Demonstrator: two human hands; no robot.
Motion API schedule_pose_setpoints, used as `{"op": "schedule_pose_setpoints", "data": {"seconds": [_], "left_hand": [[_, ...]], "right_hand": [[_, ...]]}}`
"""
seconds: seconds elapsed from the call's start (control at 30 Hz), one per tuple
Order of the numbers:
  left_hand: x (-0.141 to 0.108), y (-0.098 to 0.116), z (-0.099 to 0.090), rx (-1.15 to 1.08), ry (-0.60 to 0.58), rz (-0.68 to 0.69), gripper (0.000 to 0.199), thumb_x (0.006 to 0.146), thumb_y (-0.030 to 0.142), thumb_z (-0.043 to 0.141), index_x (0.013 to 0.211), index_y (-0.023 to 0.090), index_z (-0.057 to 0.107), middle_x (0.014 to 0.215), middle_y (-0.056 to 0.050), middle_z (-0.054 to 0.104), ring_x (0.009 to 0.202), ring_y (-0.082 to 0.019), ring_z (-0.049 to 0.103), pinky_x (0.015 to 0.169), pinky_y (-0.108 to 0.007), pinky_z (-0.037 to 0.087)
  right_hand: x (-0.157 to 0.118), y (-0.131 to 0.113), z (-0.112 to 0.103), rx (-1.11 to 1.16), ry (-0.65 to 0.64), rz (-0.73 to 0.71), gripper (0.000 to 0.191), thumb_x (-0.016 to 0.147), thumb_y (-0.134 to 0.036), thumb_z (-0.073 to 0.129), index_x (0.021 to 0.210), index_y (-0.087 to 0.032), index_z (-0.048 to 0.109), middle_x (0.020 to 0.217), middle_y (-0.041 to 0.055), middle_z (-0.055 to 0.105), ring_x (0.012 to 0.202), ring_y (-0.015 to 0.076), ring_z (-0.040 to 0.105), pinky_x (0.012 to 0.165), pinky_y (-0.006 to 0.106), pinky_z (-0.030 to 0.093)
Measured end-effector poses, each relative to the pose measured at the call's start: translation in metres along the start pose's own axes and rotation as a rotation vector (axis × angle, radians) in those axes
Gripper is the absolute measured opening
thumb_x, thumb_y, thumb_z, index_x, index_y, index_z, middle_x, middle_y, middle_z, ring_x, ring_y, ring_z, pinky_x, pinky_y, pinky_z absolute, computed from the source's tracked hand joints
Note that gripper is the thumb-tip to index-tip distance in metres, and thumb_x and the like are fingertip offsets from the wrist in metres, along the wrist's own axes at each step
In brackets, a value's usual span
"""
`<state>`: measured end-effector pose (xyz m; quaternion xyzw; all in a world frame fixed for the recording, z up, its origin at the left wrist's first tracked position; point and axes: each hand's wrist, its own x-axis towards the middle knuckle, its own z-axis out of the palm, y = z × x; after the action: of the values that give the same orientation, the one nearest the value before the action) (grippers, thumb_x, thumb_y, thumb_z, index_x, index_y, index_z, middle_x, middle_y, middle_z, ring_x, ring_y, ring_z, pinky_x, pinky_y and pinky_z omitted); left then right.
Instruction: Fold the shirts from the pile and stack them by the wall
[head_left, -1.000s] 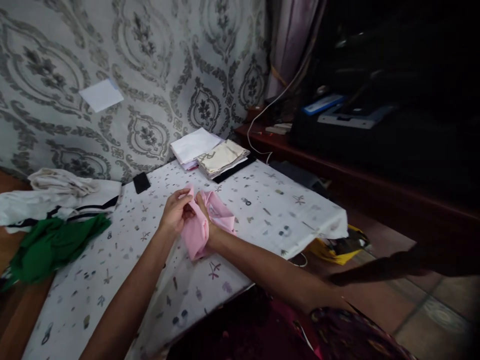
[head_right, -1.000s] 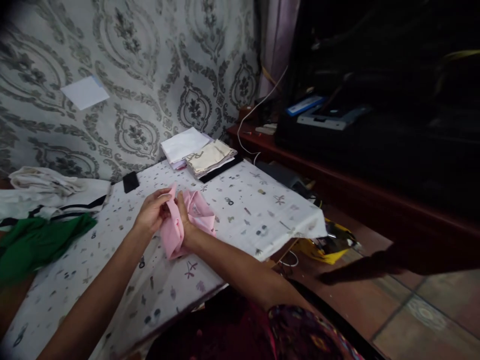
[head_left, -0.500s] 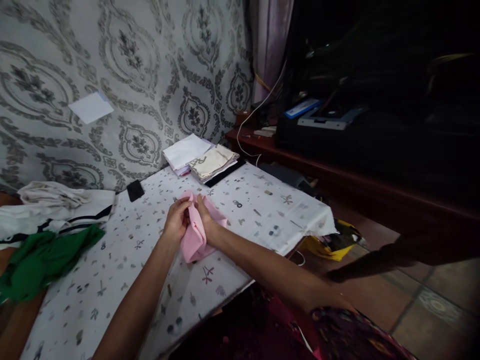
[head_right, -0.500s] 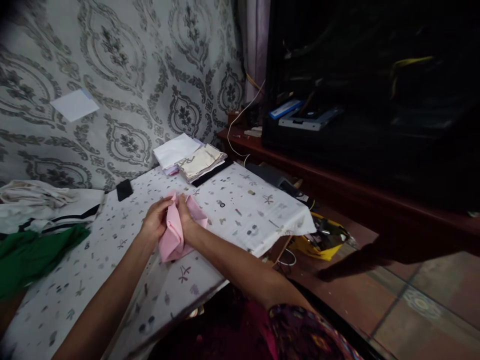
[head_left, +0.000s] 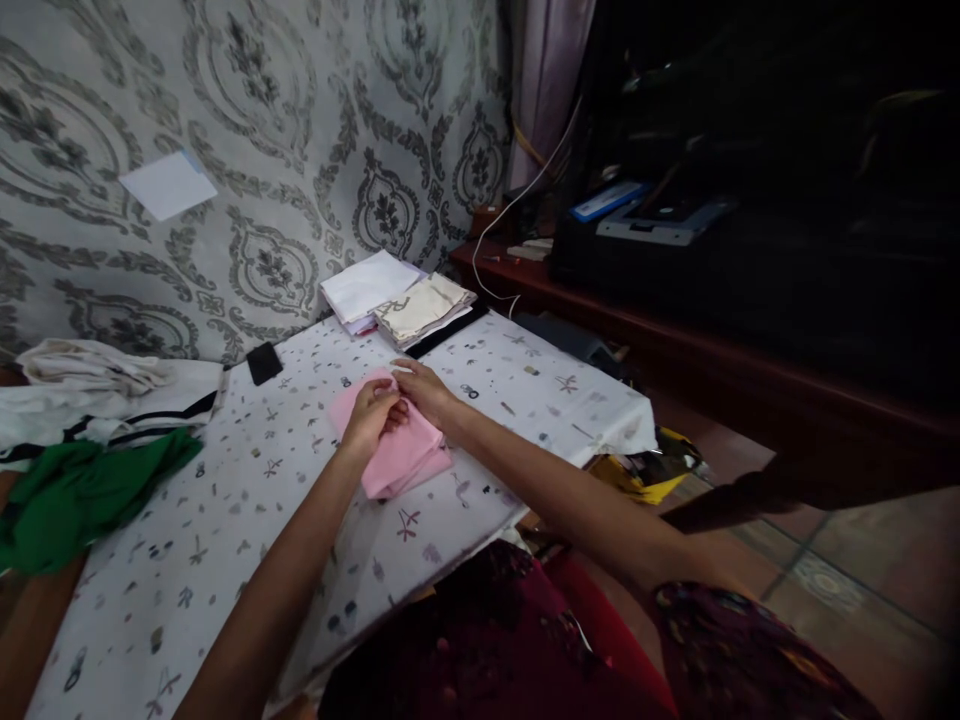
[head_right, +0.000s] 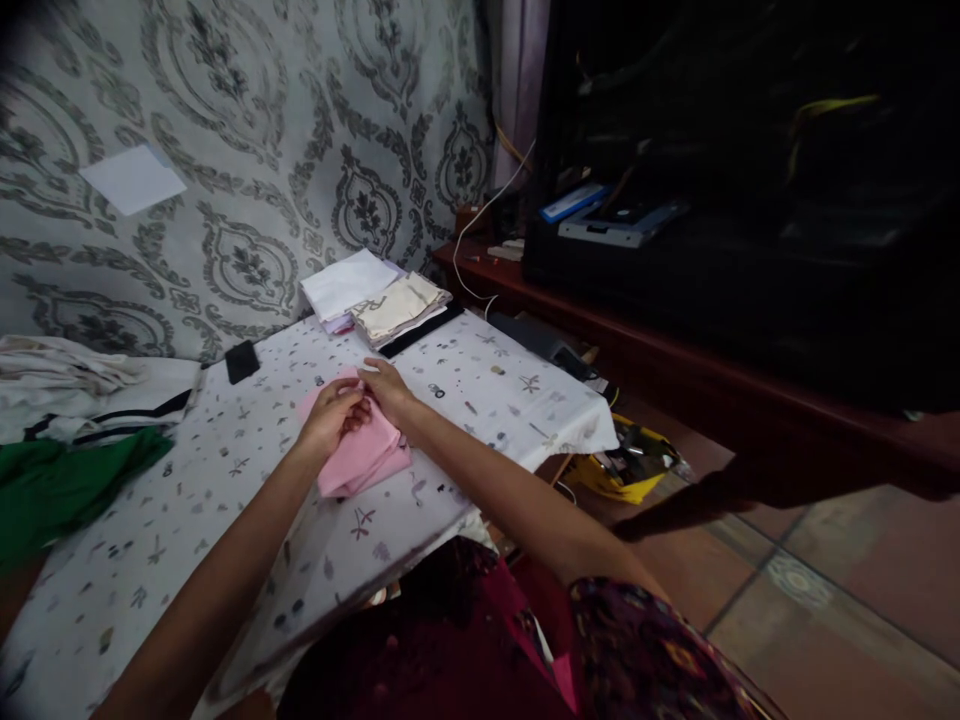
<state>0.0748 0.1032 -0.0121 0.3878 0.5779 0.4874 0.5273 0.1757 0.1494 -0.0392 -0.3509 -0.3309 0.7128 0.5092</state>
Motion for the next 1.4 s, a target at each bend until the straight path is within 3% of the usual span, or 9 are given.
{"op": "schedule_pose_setpoints", "data": {"seconds": [0.17, 0.27, 0.43, 0.57, 0.73, 1.0, 1.1, 1.2, 1.4], "left_hand": [[-0.007, 0.002, -0.004, 0.090, -0.094, 0.042, 0.034, 0.079, 0.017, 0.062, 0.109, 0.020, 0.047, 0.066, 0.003, 0.066, 0.055, -0.013, 0.065, 0.053, -0.022, 0.048], [-0.023, 0.006, -0.016, 0.236, -0.137, 0.217, 0.028, 0.084, 0.021, 0.057, 0.111, 0.021, 0.048, 0.074, 0.002, 0.066, 0.066, -0.014, 0.066, 0.067, -0.029, 0.053], [-0.075, 0.004, -0.046, 0.977, -0.221, 0.679, 0.012, 0.089, 0.030, 0.055, 0.095, 0.021, 0.060, 0.095, -0.005, 0.066, 0.092, -0.021, 0.060, 0.083, -0.037, 0.047], [-0.104, -0.019, -0.066, 1.338, -0.262, 0.797, 0.009, 0.091, 0.025, 0.053, 0.090, 0.020, 0.060, 0.092, -0.006, 0.062, 0.088, -0.023, 0.055, 0.080, -0.037, 0.045], [-0.108, -0.038, -0.078, 1.346, -0.248, 0.797, 0.014, 0.094, 0.018, 0.045, 0.089, 0.020, 0.058, 0.091, -0.006, 0.060, 0.088, -0.022, 0.052, 0.080, -0.036, 0.045], [-0.111, -0.027, -0.063, 1.457, -0.168, 0.839, 0.015, 0.093, 0.022, 0.047, 0.098, 0.020, 0.061, 0.091, -0.007, 0.064, 0.087, -0.025, 0.054, 0.080, -0.042, 0.041], [-0.107, -0.022, -0.049, 1.419, -0.172, 0.875, 0.027, 0.095, 0.031, 0.048, 0.115, 0.018, 0.062, 0.102, -0.011, 0.066, 0.094, -0.027, 0.056, 0.084, -0.044, 0.042], [-0.096, -0.027, -0.041, 1.378, -0.210, 0.851, 0.047, 0.098, 0.044, 0.045, 0.137, 0.018, 0.051, 0.134, -0.016, 0.058, 0.123, -0.031, 0.051, 0.103, -0.050, 0.036], [-0.078, -0.055, -0.045, 1.377, -0.369, 0.810, 0.067, 0.093, 0.065, 0.042, 0.150, 0.030, 0.038, 0.160, -0.012, 0.034, 0.150, -0.032, 0.023, 0.120, -0.060, 0.009]], "right_hand": [[0.010, -0.001, -0.004, -0.283, 0.049, -0.037, 0.039, 0.067, -0.002, 0.061, 0.103, -0.017, 0.062, 0.069, -0.0055, 0.056, 0.061, 0.0116, 0.054, 0.065, 0.025, 0.048], [0.011, -0.004, -0.006, -0.420, 0.061, -0.067, 0.044, 0.059, 0.002, 0.061, 0.098, -0.018, 0.064, 0.071, -0.0059, 0.057, 0.066, 0.0126, 0.055, 0.073, 0.028, 0.049], [0.005, -0.011, -0.013, -0.696, 0.046, -0.210, 0.047, 0.064, -0.001, 0.057, 0.107, -0.018, 0.065, 0.078, -0.0027, 0.063, 0.074, 0.0150, 0.059, 0.076, 0.029, 0.049], [0.001, -0.013, -0.017, -0.901, 0.036, -0.292, 0.051, 0.066, -0.002, 0.055, 0.114, -0.017, 0.065, 0.086, 0.0007, 0.067, 0.075, 0.0156, 0.060, 0.076, 0.029, 0.049], [0.000, -0.012, -0.019, -1.014, 0.021, -0.310, 0.050, 0.064, -0.001, 0.055, 0.109, -0.017, 0.067, 0.080, -0.0004, 0.065, 0.075, 0.0161, 0.058, 0.079, 0.030, 0.048], [0.002, -0.010, -0.023, -0.900, 0.059, -0.167, 0.040, 0.065, -0.006, 0.056, 0.099, -0.020, 0.070, 0.070, -0.0047, 0.057, 0.060, 0.0135, 0.052, 0.062, 0.027, 0.045], [-0.001, -0.014, -0.025, -0.972, 0.046, -0.181, 0.040, 0.064, -0.005, 0.056, 0.099, -0.020, 0.070, 0.073, -0.0038, 0.060, 0.063, 0.0140, 0.055, 0.065, 0.027, 0.047], [-0.009, -0.021, -0.025, -1.061, 0.024, -0.168, 0.040, 0.065, -0.004, 0.057, 0.099, -0.020, 0.070, 0.075, -0.0018, 0.062, 0.069, 0.0165, 0.058, 0.073, 0.030, 0.049], [-0.027, -0.026, 0.010, -1.396, -0.117, -0.467, 0.039, 0.086, -0.014, 0.050, 0.122, -0.016, 0.065, 0.123, 0.0133, 0.063, 0.111, 0.0263, 0.058, 0.099, 0.039, 0.044]]}}
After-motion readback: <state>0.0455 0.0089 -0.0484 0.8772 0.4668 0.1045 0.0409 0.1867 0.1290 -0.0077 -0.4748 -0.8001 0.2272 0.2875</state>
